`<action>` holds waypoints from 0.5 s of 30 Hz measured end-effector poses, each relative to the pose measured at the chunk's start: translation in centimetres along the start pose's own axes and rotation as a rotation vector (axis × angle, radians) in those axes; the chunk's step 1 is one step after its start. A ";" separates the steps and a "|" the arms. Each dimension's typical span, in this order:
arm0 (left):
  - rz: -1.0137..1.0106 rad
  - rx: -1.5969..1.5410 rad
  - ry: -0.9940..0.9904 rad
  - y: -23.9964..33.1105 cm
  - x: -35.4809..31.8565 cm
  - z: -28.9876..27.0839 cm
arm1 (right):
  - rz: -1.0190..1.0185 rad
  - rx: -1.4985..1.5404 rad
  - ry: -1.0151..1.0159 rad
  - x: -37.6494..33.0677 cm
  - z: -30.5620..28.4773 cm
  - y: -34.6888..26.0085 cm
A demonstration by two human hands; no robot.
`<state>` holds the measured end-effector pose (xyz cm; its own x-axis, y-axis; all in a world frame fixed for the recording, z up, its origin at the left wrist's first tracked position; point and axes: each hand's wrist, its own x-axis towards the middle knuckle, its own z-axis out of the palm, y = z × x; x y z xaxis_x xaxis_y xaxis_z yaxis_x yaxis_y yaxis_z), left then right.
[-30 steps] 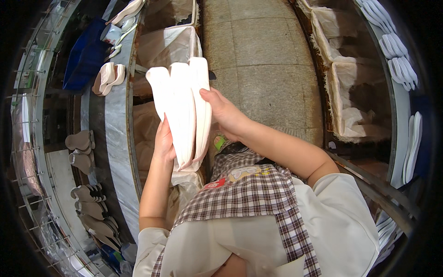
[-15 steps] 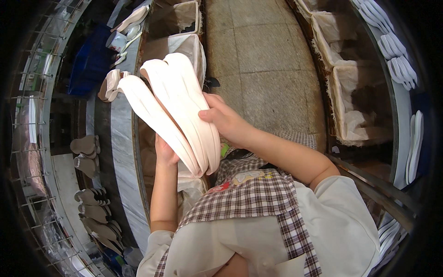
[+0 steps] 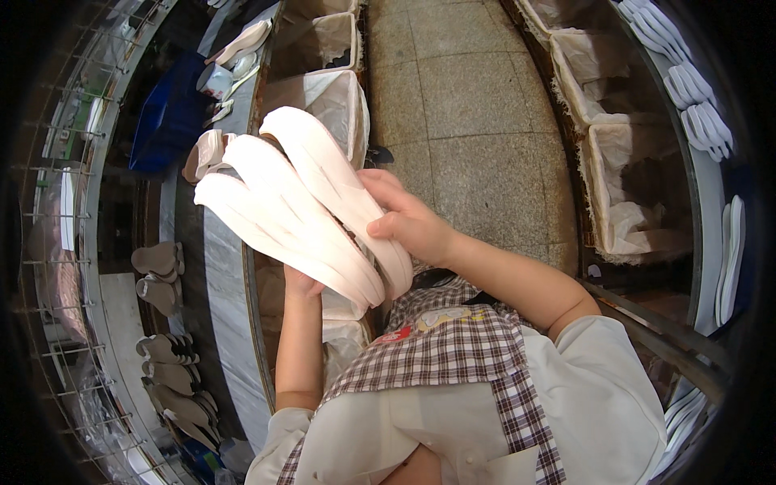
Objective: The person picks up pairs of slippers from a shelf, turns them over to inspect the soles and uppers, and places them back on the shelf. The person handles black, pink, white, and black-and-white slippers in sequence.
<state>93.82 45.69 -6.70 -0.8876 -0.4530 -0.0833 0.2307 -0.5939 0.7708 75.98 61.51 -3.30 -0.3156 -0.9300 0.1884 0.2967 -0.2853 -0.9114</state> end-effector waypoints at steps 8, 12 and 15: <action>0.034 0.022 0.052 -0.1 0.0 1.4 | -0.085 -0.058 -0.009 -0.4 0.6 0.0; 0.074 0.080 0.093 -0.4 -0.1 1.8 | -0.140 -0.065 -0.010 -0.5 0.7 0.1; 0.083 0.089 0.084 -0.5 -0.3 1.6 | -0.143 -0.045 -0.013 -0.6 0.8 0.3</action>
<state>93.28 47.20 -6.04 -0.8297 -0.5543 -0.0661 0.2628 -0.4922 0.8299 76.92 61.79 -3.40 -0.3403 -0.8837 0.3214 0.2090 -0.4043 -0.8904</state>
